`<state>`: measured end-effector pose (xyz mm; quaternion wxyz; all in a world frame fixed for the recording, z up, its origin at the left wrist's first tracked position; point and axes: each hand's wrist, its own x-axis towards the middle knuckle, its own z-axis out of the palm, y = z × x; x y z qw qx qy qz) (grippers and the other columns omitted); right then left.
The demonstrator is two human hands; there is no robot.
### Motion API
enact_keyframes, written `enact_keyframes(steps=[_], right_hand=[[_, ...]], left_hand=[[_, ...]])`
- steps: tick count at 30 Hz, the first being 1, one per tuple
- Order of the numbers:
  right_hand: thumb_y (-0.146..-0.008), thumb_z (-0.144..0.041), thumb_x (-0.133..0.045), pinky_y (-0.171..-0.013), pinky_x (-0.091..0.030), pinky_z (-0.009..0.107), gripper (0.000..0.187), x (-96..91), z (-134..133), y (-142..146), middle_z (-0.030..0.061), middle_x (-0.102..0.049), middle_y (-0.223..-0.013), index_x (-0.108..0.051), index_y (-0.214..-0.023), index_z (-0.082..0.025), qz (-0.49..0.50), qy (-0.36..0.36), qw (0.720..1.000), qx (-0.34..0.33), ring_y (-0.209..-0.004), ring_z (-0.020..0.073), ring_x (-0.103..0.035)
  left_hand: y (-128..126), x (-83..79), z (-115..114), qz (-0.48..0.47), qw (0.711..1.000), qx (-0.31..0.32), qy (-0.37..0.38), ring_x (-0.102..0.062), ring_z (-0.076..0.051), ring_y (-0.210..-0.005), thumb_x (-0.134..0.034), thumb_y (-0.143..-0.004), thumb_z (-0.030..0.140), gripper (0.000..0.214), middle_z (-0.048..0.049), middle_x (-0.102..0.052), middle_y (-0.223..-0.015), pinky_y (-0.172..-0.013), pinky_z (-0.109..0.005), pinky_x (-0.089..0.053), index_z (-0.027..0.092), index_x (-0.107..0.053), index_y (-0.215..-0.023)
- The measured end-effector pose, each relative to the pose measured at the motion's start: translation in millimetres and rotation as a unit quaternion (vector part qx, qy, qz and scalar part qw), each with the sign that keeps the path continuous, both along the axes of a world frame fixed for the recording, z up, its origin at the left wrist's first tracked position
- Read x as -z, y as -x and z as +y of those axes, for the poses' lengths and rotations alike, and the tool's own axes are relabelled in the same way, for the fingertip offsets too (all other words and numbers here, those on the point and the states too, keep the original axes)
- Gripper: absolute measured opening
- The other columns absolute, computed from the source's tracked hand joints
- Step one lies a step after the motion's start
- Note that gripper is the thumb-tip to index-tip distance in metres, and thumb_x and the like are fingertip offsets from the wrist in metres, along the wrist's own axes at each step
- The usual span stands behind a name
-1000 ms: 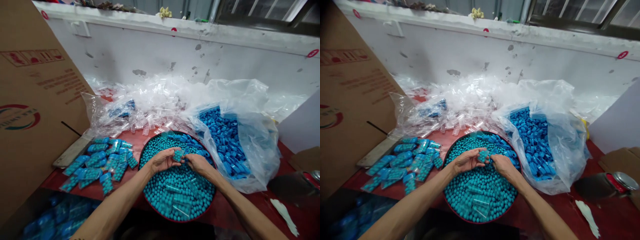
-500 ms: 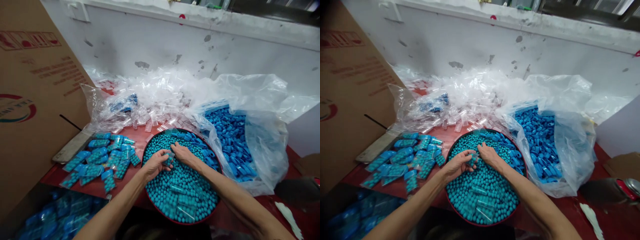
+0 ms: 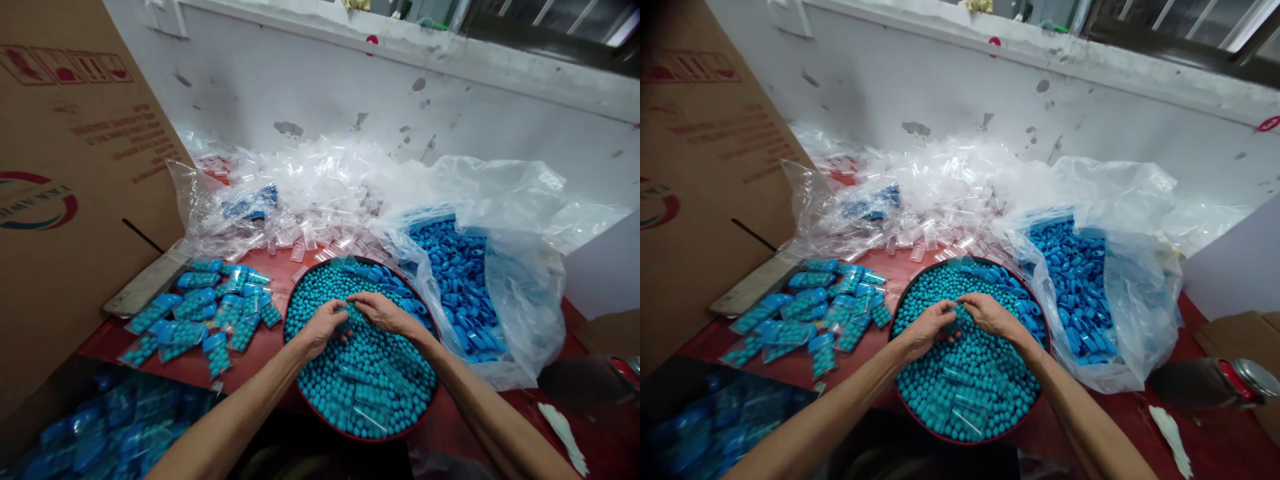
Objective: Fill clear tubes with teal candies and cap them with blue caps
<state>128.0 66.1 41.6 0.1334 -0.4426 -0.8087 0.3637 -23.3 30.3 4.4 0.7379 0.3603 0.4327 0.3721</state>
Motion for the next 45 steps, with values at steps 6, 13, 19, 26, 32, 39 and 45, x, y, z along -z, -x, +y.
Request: enact_keyframes(steps=[6, 13, 19, 26, 32, 39, 45], right_hand=[[-0.079, -0.023, -0.044, -0.070, -0.041, 0.023, 0.019, -3.2, -4, -3, 0.0018, -0.062, -0.078, -0.061, -0.084, -0.016, 0.036, -0.049, 0.998, 0.031, -0.073, 0.0126, -0.055], [-0.083, -0.022, -0.040, -0.064, -0.038, 0.020, 0.019, -5.0, -5, -20, 0.0006, -0.057, -0.075, -0.057, -0.081, -0.016, -0.034, -0.095, 0.993, 0.064, -0.069, 0.0113, -0.052], [-0.083, -0.015, -0.037, -0.064, -0.034, 0.021, 0.023, 0.7, -9, -43, 0.0050, -0.051, -0.095, -0.056, -0.095, -0.020, -0.320, -0.165, 0.930, 0.066, -0.078, 0.0129, -0.052], [-0.083, -0.018, -0.040, -0.064, -0.033, 0.024, 0.019, 19.3, -5, -38, 0.0054, -0.054, -0.089, -0.059, -0.088, -0.021, -0.380, -0.177, 0.907, -0.044, -0.080, 0.0161, -0.050], [-0.080, -0.030, -0.049, -0.075, -0.034, 0.031, 0.017, 10.6, 2, -32, 0.0077, -0.059, -0.088, -0.058, -0.089, -0.018, -0.285, -0.222, 0.932, 0.017, -0.089, 0.0206, -0.050], [-0.081, -0.024, -0.047, -0.073, -0.041, 0.027, 0.026, 4.5, -25, -13, 0.0055, -0.061, -0.088, -0.056, -0.105, -0.018, 0.030, -0.163, 0.986, 0.034, -0.080, 0.0156, -0.055], [-0.080, -0.025, -0.048, -0.072, -0.043, 0.026, 0.023, 11.1, -34, -13, 0.0013, -0.062, -0.085, -0.060, -0.098, -0.019, 0.165, -0.036, 0.980, 0.104, -0.076, 0.0132, -0.055]], left_hand=[[-1, -5.0, 0, -0.076, 0.996, 0.034, 0.017, -0.057, -0.010, -0.053, -0.057, -0.069, 0.020, 0.026, 0.0018, -0.051, -0.075, -0.044, -0.018, -0.040, 0.018, -0.045, -0.092], [2, -7.0, -3, -0.091, 0.995, 0.039, 0.010, -0.057, -0.010, -0.054, -0.057, -0.071, 0.024, 0.025, -0.0011, -0.056, -0.072, -0.042, -0.016, -0.038, 0.016, -0.045, -0.092], [10, -10.6, -4, -0.066, 0.996, 0.039, 0.034, -0.054, -0.010, -0.047, -0.051, -0.076, 0.031, 0.024, -0.0029, -0.056, -0.066, -0.037, -0.017, -0.036, 0.014, -0.047, -0.094], [16, -14.4, -8, -0.112, 0.992, 0.064, -0.005, -0.058, -0.013, -0.058, -0.058, -0.072, 0.027, 0.036, -0.0045, -0.058, -0.074, -0.044, -0.018, -0.040, 0.017, -0.044, -0.104], [14, -10.8, -12, -0.096, 0.994, 0.058, -0.017, -0.059, -0.013, -0.060, -0.059, -0.071, 0.030, 0.039, -0.0043, -0.059, -0.077, -0.044, -0.018, -0.039, 0.018, -0.041, -0.103], [1, -4.7, -14, -0.018, 0.997, -0.034, -0.072, -0.054, -0.008, -0.047, -0.057, -0.070, 0.033, 0.037, 0.0058, -0.047, -0.062, -0.034, -0.014, -0.033, 0.018, -0.041, -0.100], [-3, -8.2, -19, -0.013, 0.995, -0.015, -0.098, -0.051, -0.006, -0.046, -0.055, -0.072, 0.032, 0.038, 0.0036, -0.048, -0.068, -0.034, -0.014, -0.031, 0.016, -0.042, -0.104]])
